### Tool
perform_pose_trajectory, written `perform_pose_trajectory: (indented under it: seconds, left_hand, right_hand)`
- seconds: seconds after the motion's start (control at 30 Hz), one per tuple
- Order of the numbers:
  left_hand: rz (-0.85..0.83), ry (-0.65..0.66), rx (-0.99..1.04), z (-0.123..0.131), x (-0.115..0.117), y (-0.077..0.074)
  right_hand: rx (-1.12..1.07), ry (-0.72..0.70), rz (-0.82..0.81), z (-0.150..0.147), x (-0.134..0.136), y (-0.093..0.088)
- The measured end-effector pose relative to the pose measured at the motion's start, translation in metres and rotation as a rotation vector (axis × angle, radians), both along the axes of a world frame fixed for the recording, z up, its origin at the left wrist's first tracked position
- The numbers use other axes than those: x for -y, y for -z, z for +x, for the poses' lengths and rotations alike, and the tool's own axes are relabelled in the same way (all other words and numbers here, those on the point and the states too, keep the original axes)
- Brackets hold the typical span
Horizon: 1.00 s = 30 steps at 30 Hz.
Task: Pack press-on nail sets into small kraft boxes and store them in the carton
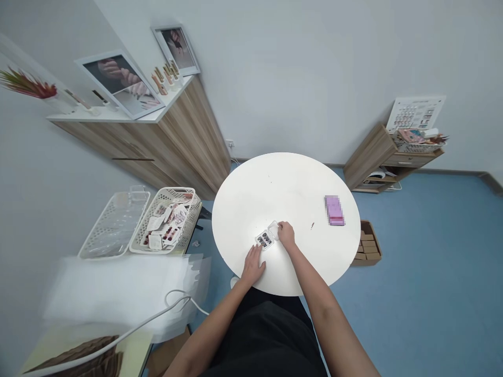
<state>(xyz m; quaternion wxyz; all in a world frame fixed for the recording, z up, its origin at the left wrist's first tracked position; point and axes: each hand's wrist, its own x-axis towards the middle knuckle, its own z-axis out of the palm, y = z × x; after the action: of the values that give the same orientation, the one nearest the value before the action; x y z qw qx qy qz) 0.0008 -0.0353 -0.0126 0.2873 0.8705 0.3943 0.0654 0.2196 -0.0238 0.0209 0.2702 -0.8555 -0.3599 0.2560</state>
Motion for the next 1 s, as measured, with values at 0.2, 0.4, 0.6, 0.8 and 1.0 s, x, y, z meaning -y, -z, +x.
perform_pose_trajectory:
  seconds: [0.2,0.4,0.6,0.8,1.0]
  left_hand:
    - [-0.055,0.143,0.139,0.002,0.0,-0.008]
    - [0.092,-0.059,0.202,0.002,-0.024,-0.022]
    - [0.235,0.173,0.077,0.004,-0.023,-0.006]
    - [0.282,0.259,-0.053,-0.003,-0.015,0.008]
    - [0.283,0.256,-0.086,-0.003,-0.013,0.007]
  right_hand:
    - [0.089,-0.369,0.043,-0.025,-0.013,-0.024]
    - [0.188,-0.585,0.155,-0.043,0.023,-0.004]
    - [0.412,-0.664,0.2,-0.057,0.057,0.027]
    - [0.544,-0.702,0.145,-0.06,0.079,0.035]
    - [0.582,-0.73,0.101,-0.061,0.082,0.035]
